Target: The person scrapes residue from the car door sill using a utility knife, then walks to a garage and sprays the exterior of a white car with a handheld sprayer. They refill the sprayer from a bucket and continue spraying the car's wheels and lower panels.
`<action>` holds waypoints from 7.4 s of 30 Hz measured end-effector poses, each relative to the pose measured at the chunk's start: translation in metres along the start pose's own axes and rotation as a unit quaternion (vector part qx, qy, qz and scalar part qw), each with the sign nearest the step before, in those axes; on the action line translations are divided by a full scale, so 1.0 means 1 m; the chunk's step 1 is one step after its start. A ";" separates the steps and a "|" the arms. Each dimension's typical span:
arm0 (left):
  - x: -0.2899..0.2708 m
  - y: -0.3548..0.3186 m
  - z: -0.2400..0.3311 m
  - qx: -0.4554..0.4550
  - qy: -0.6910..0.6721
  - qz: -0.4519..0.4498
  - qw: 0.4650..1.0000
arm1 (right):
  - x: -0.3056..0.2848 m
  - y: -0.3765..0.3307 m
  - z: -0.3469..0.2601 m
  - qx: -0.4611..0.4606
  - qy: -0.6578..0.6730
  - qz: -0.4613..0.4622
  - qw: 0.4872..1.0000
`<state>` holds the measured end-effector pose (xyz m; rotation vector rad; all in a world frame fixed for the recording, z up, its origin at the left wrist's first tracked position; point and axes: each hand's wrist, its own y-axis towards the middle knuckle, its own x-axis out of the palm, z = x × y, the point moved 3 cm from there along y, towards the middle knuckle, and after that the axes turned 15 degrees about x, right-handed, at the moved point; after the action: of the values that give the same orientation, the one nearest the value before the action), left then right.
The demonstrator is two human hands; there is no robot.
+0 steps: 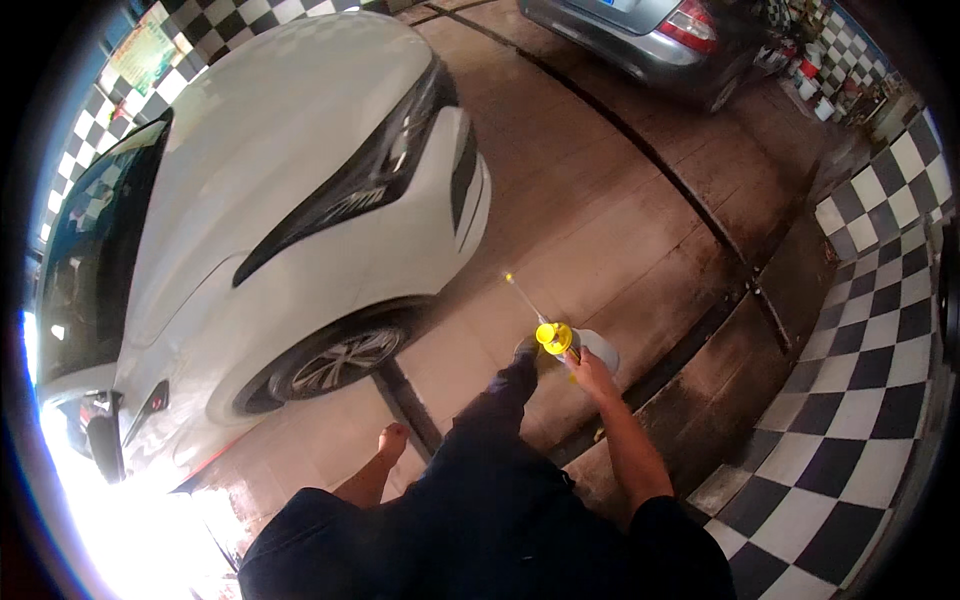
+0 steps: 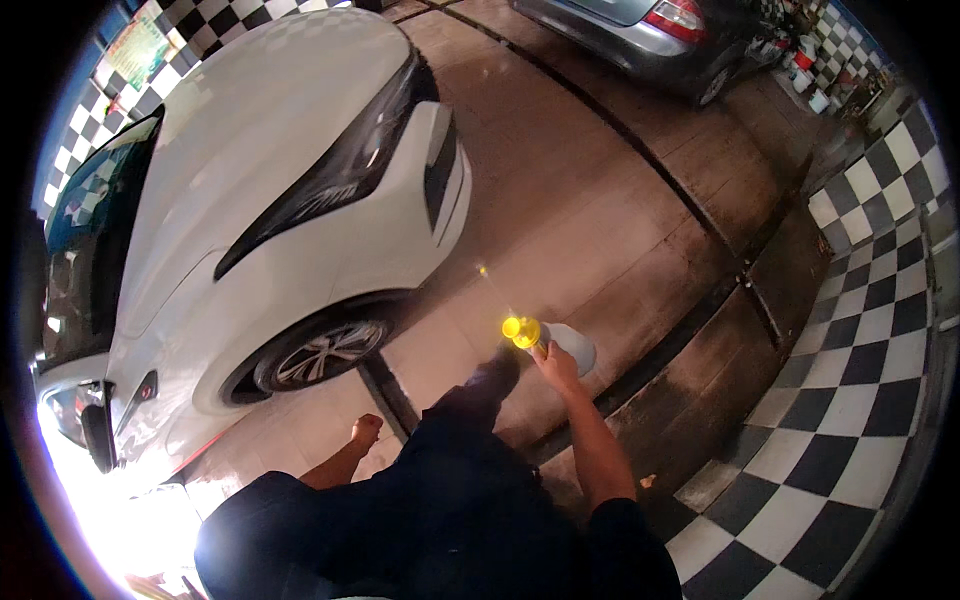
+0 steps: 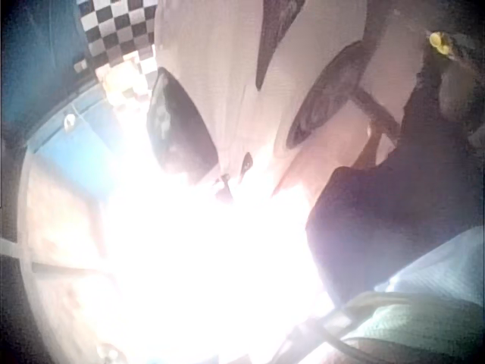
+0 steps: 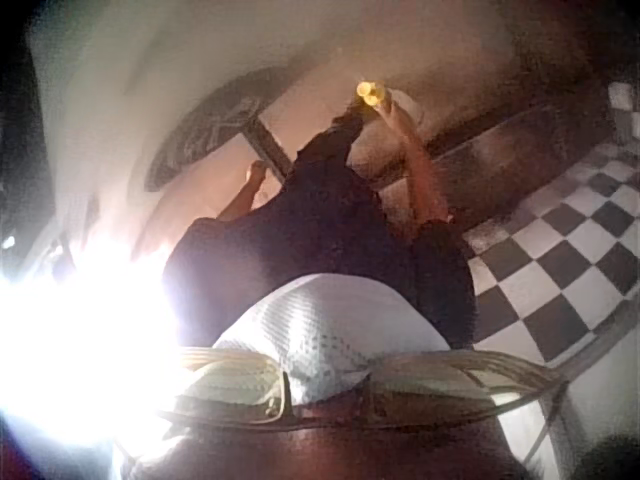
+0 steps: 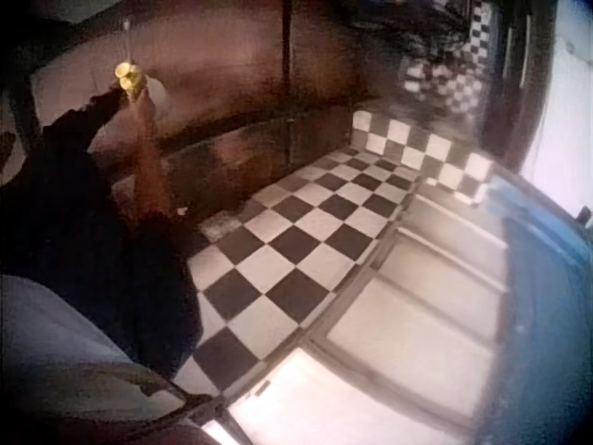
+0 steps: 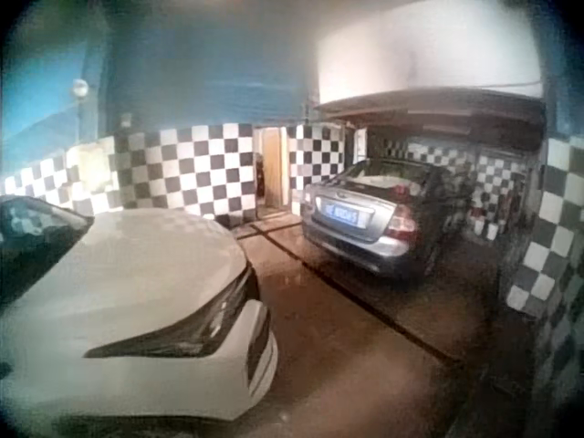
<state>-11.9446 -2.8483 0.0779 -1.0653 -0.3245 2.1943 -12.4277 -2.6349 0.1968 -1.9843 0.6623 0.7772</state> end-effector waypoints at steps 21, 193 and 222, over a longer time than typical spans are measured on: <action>0.271 0.423 0.629 0.217 0.145 -0.184 0.948 | -0.342 0.374 0.127 0.069 0.167 -0.013 0.983; 2.600 1.824 3.964 0.237 0.093 -0.149 0.955 | -3.418 3.078 1.793 -0.045 0.405 0.105 0.907; 2.790 2.018 4.557 0.339 -0.166 -0.245 0.893 | -3.864 3.397 1.449 -0.424 0.559 -0.239 0.671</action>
<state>-17.6158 -2.2153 0.3221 -0.1873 0.0418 1.7898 -17.7514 -2.3953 0.6098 -3.2698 0.3437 -0.7760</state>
